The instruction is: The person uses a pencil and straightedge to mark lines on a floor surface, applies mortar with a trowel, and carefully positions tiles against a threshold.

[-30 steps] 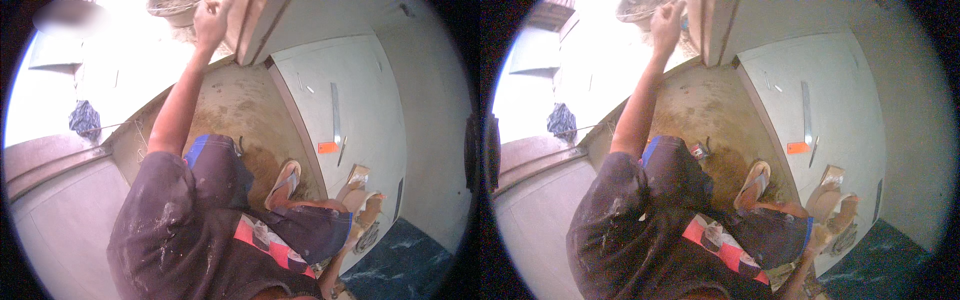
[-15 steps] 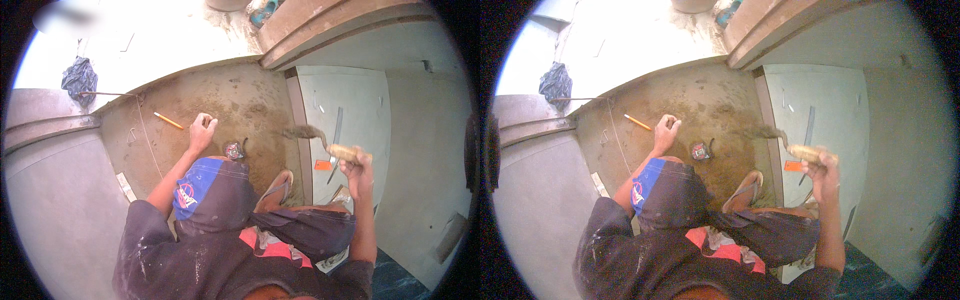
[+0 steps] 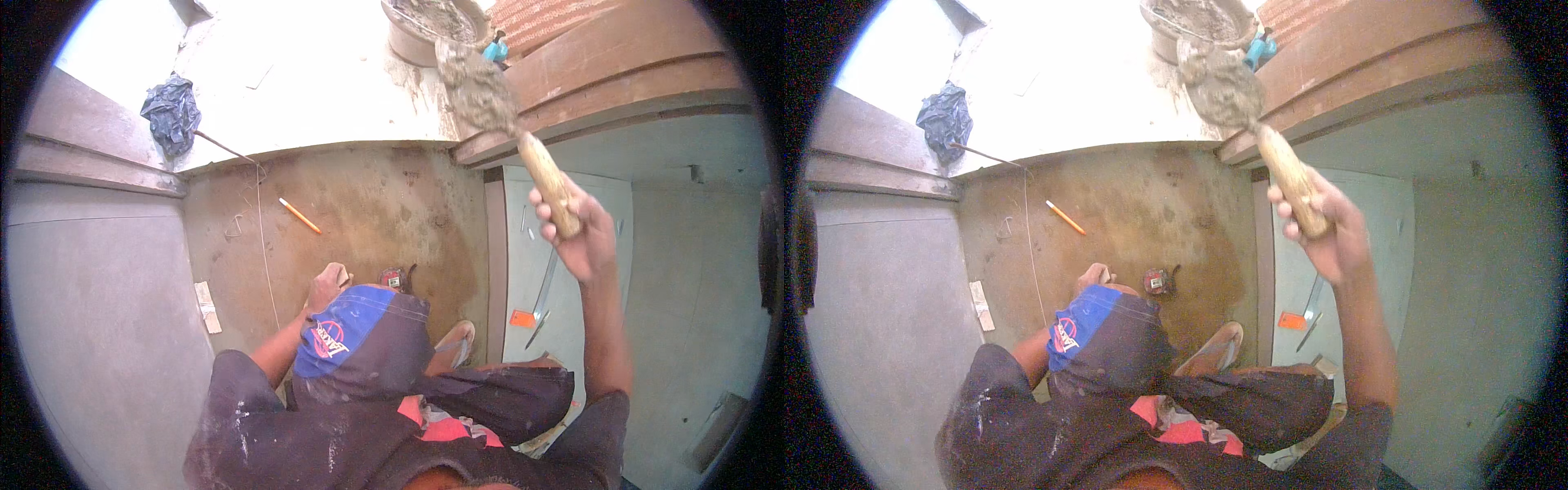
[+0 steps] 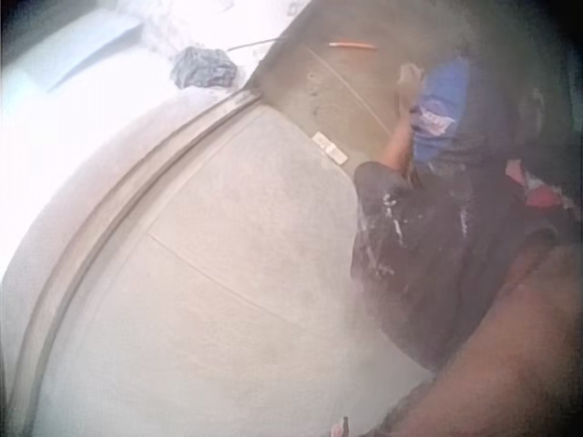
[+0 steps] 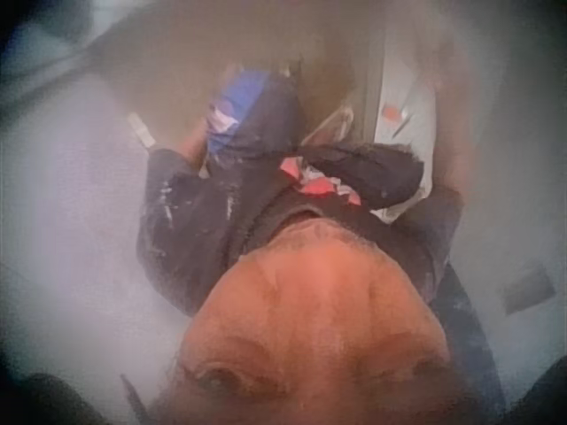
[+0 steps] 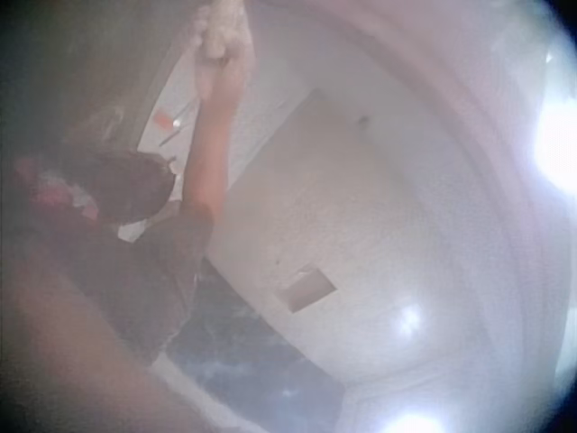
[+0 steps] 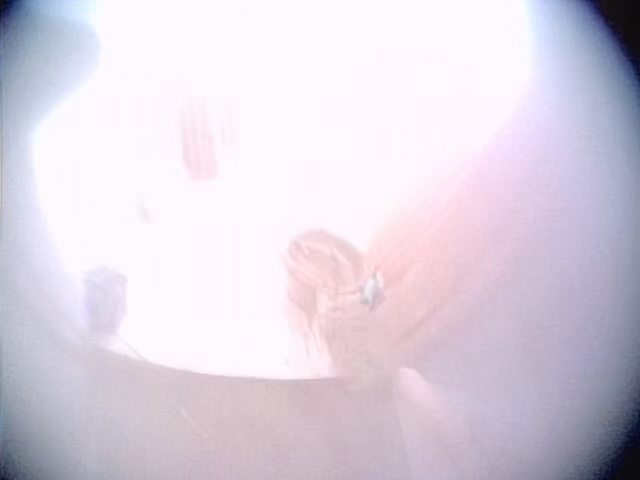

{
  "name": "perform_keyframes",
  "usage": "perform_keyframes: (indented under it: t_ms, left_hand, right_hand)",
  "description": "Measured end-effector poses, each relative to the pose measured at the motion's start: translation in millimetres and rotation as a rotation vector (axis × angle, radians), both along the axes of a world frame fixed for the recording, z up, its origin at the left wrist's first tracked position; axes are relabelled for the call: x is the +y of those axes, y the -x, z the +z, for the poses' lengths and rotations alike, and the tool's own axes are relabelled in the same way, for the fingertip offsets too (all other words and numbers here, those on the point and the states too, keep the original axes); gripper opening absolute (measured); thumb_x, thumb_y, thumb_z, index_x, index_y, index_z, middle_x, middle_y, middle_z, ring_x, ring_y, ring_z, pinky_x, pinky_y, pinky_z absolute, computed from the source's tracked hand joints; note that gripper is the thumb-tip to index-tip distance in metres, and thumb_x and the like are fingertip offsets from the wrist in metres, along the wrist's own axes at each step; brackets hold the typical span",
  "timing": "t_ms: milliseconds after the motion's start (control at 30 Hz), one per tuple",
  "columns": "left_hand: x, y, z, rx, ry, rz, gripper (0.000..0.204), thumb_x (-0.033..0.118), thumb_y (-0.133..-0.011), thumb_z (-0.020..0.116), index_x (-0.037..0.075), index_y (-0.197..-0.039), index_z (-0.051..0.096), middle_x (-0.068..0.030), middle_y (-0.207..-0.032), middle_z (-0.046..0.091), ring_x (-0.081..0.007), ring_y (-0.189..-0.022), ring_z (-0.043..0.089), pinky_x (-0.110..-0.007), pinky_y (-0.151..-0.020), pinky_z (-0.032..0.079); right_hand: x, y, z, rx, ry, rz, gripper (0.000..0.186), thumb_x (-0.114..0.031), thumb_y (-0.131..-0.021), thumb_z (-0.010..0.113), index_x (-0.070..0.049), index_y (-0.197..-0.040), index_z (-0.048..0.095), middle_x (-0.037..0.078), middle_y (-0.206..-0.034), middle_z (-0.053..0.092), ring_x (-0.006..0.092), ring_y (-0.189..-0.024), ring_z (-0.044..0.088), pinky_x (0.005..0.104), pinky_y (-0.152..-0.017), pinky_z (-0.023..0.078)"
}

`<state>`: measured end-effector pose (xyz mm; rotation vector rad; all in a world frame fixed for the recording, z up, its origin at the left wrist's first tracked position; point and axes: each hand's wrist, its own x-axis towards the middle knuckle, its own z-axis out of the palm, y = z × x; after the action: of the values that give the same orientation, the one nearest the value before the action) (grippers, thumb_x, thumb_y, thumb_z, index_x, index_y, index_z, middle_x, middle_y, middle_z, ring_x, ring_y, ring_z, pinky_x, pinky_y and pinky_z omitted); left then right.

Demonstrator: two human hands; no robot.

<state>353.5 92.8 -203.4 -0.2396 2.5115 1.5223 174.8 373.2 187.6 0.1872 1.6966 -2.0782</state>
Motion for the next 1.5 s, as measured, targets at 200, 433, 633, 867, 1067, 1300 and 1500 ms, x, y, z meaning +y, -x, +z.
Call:
perform_keyframes:
  t_ms: [200, 433, 633, 867, 1067, 1300, 1500]
  left_hand:
    - [5, 7, 24, 0.009, 0.009, -0.023, 0.028, 0.026, -0.085, 0.074, 0.006, -0.095, 0.056, -0.0186, -0.087, 0.062, -0.0414, -0.08, 0.065, -0.048, -0.066, 0.052]
    - [6, 6, 9, 0.083, -0.021, -0.08, 0.029, 0.029, -0.086, 0.072, 0.007, -0.095, 0.055, -0.0178, -0.086, 0.061, -0.0412, -0.077, 0.065, -0.049, -0.063, 0.051]
    - [6, 2, 12, 0.013, -0.013, -0.048, 0.033, 0.031, -0.082, 0.076, 0.007, -0.093, 0.057, -0.0178, -0.084, 0.063, -0.0376, -0.078, 0.067, -0.046, -0.064, 0.051]
    - [11, 4, 19, -0.067, -0.019, -0.017, 0.038, 0.034, -0.077, 0.081, 0.006, -0.091, 0.058, -0.0177, -0.083, 0.066, -0.0334, -0.079, 0.068, -0.043, -0.066, 0.052]
    - [12, 6, 22, -0.106, -0.017, -0.003, 0.042, 0.035, -0.073, 0.085, 0.006, -0.089, 0.059, -0.0177, -0.081, 0.068, -0.0299, -0.08, 0.07, -0.04, -0.067, 0.052]
    - [12, 7, 22, -0.077, -0.016, 0.016, 0.044, 0.037, -0.072, 0.086, 0.006, -0.087, 0.059, -0.0183, -0.08, 0.067, -0.0298, -0.078, 0.07, -0.04, -0.067, 0.051]
    - [12, 4, 24, -0.116, 0.013, 0.034, 0.042, 0.035, -0.073, 0.085, 0.006, -0.087, 0.058, -0.0185, -0.079, 0.067, -0.0299, -0.077, 0.069, -0.041, -0.066, 0.051]
  right_hand:
    - [-39, 104, -12, 0.378, -0.489, 0.016, 0.053, -0.017, -0.09, 0.055, 0.004, -0.138, 0.048, 0.006, -0.097, 0.059, 0.0053, -0.076, 0.053, 0.0177, -0.056, 0.043]
    - [-41, 219, -64, 0.527, -0.923, -0.184, 0.033, -0.031, -0.09, 0.067, 0.0, -0.103, 0.067, 0.001, -0.075, 0.061, 0.0072, -0.058, 0.05, 0.0244, -0.052, 0.041]
    - [-47, 235, -63, 0.432, -1.082, -0.163, 0.032, -0.034, -0.085, 0.072, -0.003, -0.081, 0.067, 0.005, -0.069, 0.063, 0.0131, -0.057, 0.056, 0.0298, -0.056, 0.046]
    - [-59, 241, -50, 0.185, -0.908, -0.108, 0.029, -0.032, -0.092, 0.068, -0.003, -0.099, 0.066, 0.001, -0.074, 0.061, 0.0026, -0.053, 0.048, 0.0173, -0.042, 0.038]
    - [-79, 255, -61, 0.094, -0.683, -0.148, 0.026, -0.023, -0.097, 0.059, 0.0, -0.107, 0.062, 0.007, -0.079, 0.062, 0.0068, -0.054, 0.051, 0.0205, -0.04, 0.038]
    - [-49, 282, -70, 0.022, -0.268, -0.195, 0.027, -0.018, -0.098, 0.055, 0.002, -0.116, 0.056, 0.01, -0.08, 0.059, 0.0075, -0.052, 0.048, 0.0187, -0.038, 0.037]
    - [-51, 261, -65, 0.366, -0.845, -0.026, 0.033, -0.03, -0.095, 0.062, -0.002, -0.112, 0.061, 0.009, -0.083, 0.065, 0.0143, -0.062, 0.06, 0.0282, -0.051, 0.05]
